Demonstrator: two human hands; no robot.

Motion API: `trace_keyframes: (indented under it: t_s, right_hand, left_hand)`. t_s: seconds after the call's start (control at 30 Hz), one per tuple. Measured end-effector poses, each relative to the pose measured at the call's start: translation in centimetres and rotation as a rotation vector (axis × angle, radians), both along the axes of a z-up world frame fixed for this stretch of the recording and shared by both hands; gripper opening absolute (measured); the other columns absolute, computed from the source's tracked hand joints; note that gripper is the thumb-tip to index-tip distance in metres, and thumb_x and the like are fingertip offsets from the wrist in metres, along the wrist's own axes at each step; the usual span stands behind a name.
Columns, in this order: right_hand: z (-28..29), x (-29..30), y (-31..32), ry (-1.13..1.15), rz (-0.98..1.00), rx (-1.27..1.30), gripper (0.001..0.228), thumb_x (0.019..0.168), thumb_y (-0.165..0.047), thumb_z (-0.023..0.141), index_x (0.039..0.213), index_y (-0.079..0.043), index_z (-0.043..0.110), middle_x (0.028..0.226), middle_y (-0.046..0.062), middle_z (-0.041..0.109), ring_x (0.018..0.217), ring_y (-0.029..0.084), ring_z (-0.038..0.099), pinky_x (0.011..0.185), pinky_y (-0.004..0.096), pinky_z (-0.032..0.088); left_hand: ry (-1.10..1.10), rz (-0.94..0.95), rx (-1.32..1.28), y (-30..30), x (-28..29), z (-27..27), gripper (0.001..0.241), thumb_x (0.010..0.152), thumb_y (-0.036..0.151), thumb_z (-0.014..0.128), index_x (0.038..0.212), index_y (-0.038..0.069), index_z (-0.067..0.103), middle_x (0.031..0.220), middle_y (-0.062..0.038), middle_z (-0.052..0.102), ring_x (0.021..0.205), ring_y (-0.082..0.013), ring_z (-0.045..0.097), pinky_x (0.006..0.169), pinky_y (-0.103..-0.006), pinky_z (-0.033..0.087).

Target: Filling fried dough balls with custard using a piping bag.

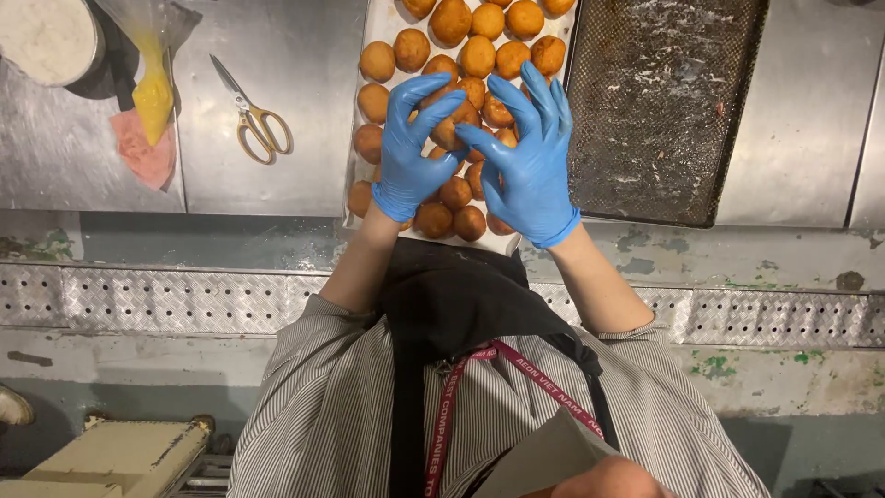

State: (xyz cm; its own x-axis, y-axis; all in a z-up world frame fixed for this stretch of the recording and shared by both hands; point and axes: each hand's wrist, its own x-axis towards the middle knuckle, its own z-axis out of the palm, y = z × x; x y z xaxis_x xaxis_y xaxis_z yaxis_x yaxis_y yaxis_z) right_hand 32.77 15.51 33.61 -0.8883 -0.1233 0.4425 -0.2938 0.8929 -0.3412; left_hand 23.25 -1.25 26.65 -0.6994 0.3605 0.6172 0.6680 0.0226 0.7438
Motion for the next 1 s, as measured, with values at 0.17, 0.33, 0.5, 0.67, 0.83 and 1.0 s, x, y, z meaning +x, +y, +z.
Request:
trace_keyframes:
  t_s: [0.17,0.33,0.5,0.67,0.83,1.0]
  right_hand:
    - [-0.3,-0.8,0.3,0.016,-0.101,0.159,0.044,0.085,-0.001,0.071,0.123,-0.022,0.075,0.164,0.015,0.038,0.158,0.044,0.022,0.129,0.066,0.017]
    - [-1.8,-1.9,0.5,-0.106,0.078,-0.024,0.046,0.076,-0.001,0.068,0.117,-0.017,0.077,0.161,0.018,0.04,0.155,0.046,0.024,0.126,0.068,0.016]
    - [-4.9,-2.7,0.7,-0.237,0.113,-0.239,0.041,0.066,0.0,0.061,0.104,-0.01,0.072,0.159,0.019,0.04,0.156,0.049,0.024,0.129,0.063,0.021]
    - [-11.2,-3.0,3.3,-0.186,-0.002,-0.083,0.024,0.078,-0.001,0.067,0.098,-0.012,0.072,0.165,0.022,0.036,0.157,0.049,0.021,0.127,0.065,0.016]
    - [-12.8,-3.9,5.6,-0.411,0.21,-0.723,0.059,0.066,-0.002,0.059,0.124,-0.007,0.066,0.165,0.026,0.02,0.157,0.051,0.014,0.128,0.063,0.016]
    - [-9.8,-4.2,5.3,-0.326,-0.153,0.012,0.061,0.071,-0.006,0.066,0.132,-0.012,0.069,0.168,0.024,0.02,0.155,0.051,0.011,0.123,0.067,0.011]
  left_hand:
    - [0.056,0.086,-0.051,0.2,0.6,0.9,0.059,0.081,0.001,0.088,0.134,0.015,0.064,0.141,-0.007,0.056,0.133,-0.0275,0.056,0.113,-0.0395,0.052]
    - [0.075,0.128,-0.056,0.4,0.7,0.4,0.057,0.08,0.001,0.086,0.132,0.011,0.065,0.134,-0.008,0.063,0.127,-0.0287,0.061,0.109,-0.0398,0.053]
    - [0.061,0.137,-0.067,1.2,0.6,-2.4,0.051,0.081,0.003,0.087,0.127,0.01,0.066,0.13,-0.007,0.065,0.123,-0.029,0.064,0.107,-0.0402,0.054]
    - [0.081,0.099,-0.16,2.3,0.7,-6.1,0.048,0.082,0.005,0.084,0.126,0.01,0.067,0.131,-0.007,0.064,0.123,-0.0303,0.061,0.107,-0.042,0.052]
    - [0.079,-0.014,-0.219,4.0,-0.7,-5.3,0.049,0.084,0.007,0.081,0.129,0.007,0.063,0.135,-0.009,0.062,0.126,-0.0319,0.059,0.108,-0.044,0.051]
    - [0.166,-0.071,-0.338,5.8,-3.6,-8.6,0.056,0.082,-0.001,0.074,0.136,0.009,0.06,0.138,-0.009,0.059,0.13,-0.0343,0.057,0.111,-0.0445,0.05]
